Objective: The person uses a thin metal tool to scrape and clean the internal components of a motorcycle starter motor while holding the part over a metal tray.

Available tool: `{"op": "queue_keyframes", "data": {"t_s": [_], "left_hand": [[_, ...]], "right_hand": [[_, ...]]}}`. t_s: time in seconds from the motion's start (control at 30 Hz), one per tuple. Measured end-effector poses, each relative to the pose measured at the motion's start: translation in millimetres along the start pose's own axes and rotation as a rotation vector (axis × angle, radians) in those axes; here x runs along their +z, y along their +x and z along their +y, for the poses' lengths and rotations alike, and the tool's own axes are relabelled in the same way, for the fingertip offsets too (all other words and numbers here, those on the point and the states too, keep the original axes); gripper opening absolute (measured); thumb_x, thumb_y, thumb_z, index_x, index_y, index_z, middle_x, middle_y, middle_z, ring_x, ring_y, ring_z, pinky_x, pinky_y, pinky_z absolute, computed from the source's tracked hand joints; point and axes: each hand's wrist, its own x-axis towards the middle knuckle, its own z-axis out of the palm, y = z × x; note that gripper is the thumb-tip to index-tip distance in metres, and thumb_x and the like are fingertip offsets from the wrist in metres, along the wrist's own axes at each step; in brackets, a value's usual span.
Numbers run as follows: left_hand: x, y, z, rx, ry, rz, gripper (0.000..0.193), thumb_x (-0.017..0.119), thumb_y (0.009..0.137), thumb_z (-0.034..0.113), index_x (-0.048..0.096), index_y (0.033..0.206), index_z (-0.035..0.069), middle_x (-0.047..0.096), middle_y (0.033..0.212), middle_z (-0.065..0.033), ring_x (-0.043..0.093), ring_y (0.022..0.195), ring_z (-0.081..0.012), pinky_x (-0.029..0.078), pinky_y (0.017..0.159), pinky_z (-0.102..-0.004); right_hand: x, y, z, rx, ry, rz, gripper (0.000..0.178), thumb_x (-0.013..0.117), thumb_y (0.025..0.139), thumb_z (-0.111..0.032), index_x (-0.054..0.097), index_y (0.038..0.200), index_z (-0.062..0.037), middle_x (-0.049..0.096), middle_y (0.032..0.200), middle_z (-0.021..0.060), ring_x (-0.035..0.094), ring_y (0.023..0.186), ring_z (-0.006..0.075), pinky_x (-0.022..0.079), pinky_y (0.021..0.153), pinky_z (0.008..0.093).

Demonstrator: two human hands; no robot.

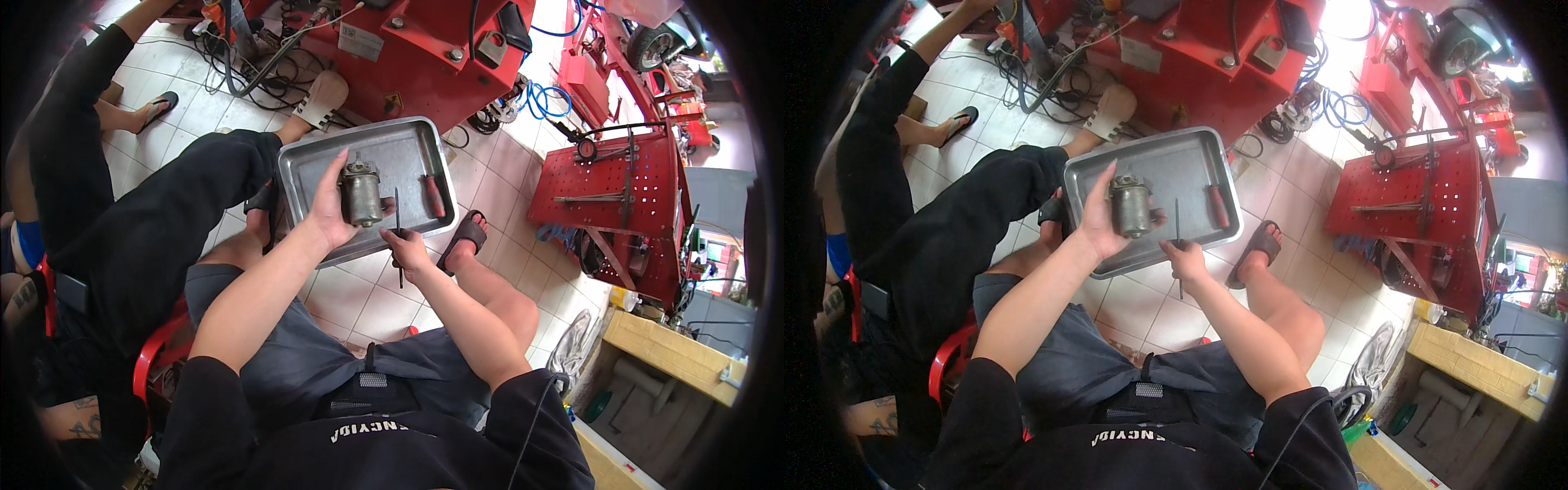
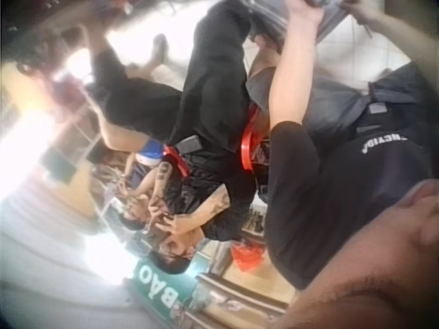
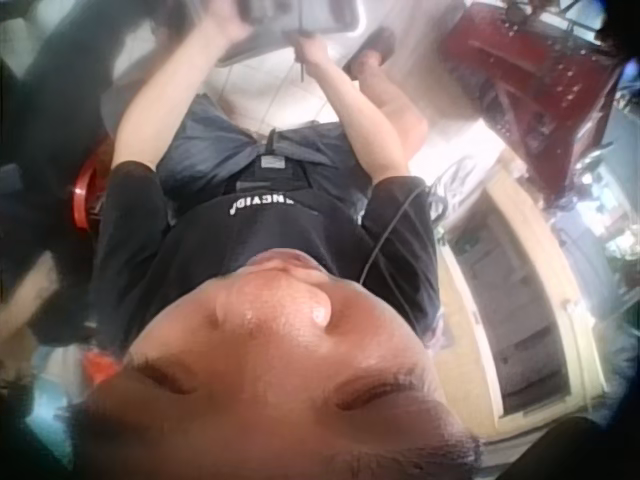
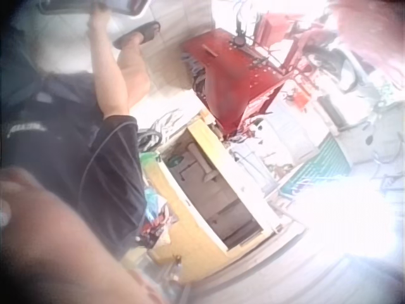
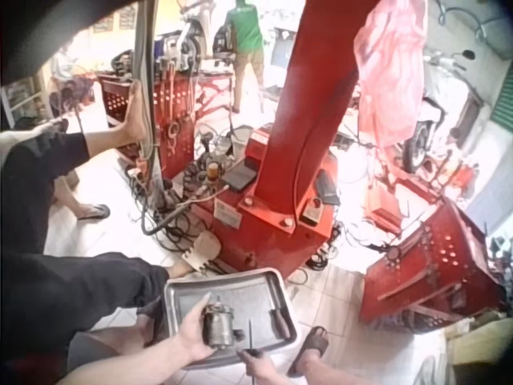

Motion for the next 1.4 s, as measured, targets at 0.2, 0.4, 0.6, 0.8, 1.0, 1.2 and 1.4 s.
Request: {"op": "queue_keyframes", "data": {"t_s": [0.2, 0.4, 0.6, 0.8, 1.0, 1.2, 1.4], "left_hand": [[0, 1, 3, 0.011, -0.023, -0.103, 0.065, 0.051, 0.094, 0.062, 0.055, 0.123, 0.004, 0.061, 0.106, -0.0168, 0.062, 0.104, -0.0436, 0.048, 0.099, -0.0577], [-17, 9, 0, 0.086, 0.144, -0.130, 0.061, 0.046, 0.098, 0.059, 0.054, 0.126, 0.005, 0.063, 0.111, -0.0139, 0.062, 0.111, -0.0387, 0.047, 0.100, -0.0530], [-6, 11, -16, 0.234, 0.368, 0.057, 0.053, 0.057, 0.097, 0.052, 0.054, 0.124, 0.007, 0.063, 0.112, -0.0085, 0.065, 0.105, -0.0271, 0.050, 0.093, -0.0428], [-21, 13, -21, 0.242, 0.468, 0.079, 0.077, 0.077, 0.084, 0.049, 0.039, 0.135, 0.005, 0.053, 0.124, -0.0089, 0.056, 0.110, -0.0194, 0.049, 0.093, -0.0393], [-21, 18, -26, 0.203, 0.176, 0.002, 0.062, 0.072, 0.086, 0.053, 0.055, 0.123, 0.008, 0.063, 0.114, -0.0087, 0.062, 0.100, -0.0251, 0.051, 0.091, -0.0422], [-33, 21, -12, 0.195, 0.043, 0.188, 0.039, 0.071, 0.089, 0.048, 0.064, 0.100, 0.011, 0.067, 0.089, -0.0034, 0.065, 0.081, -0.0193, 0.055, 0.074, -0.0356], [-8, 14, -8, 0.167, 0.025, 0.214, 0.042, 0.074, 0.087, 0.048, 0.062, 0.099, 0.009, 0.064, 0.087, -0.0057, 0.063, 0.079, -0.0197, 0.054, 0.072, -0.0329]], "right_hand": [[-1, 1, -4, 0.047, 0.089, 0.042, 0.028, 0.072, 0.091, -0.027, 0.058, 0.091, -0.0027, 0.045, 0.065, -0.0038, 0.038, 0.047, 0.0076, 0.028, 0.041, 0.0269], [2, -17, -25, -0.071, 0.337, -0.022, 0.039, 0.068, 0.093, -0.027, 0.059, 0.117, 0.0031, 0.051, 0.074, -0.0014, 0.037, 0.050, 0.0063, 0.027, 0.043, 0.0237], [10, -50, -58, -0.622, 0.025, 0.063, 0.055, 0.078, 0.086, -0.031, 0.060, 0.121, 0.0075, 0.066, 0.094, 0.0067, 0.045, 0.057, 0.0043, 0.035, 0.049, 0.0222], [20, -62, -68, -0.625, -0.209, 0.163, 0.053, 0.085, 0.076, -0.031, 0.066, 0.107, 0.0083, 0.069, 0.083, 0.0066, 0.050, 0.061, 0.0064, 0.043, 0.055, 0.0239], [12, -73, -71, -0.368, 0.199, -0.049, 0.031, 0.077, 0.086, -0.023, 0.066, 0.100, 0.0031, 0.060, 0.075, -0.0008, 0.047, 0.056, 0.0044, 0.034, 0.049, 0.0219], [23, -59, -68, -0.610, -0.357, 0.013, 0.045, 0.073, 0.088, -0.041, 0.071, 0.096, 0.0031, 0.063, 0.071, 0.0049, 0.056, 0.068, 0.0131, 0.047, 0.061, 0.0324], [-5, -56, -47, -0.458, -0.037, -0.307, 0.031, 0.053, 0.102, -0.025, 0.058, 0.121, -0.0006, 0.065, 0.086, 0.0055, 0.062, 0.071, 0.0126, 0.052, 0.063, 0.0280]]}}
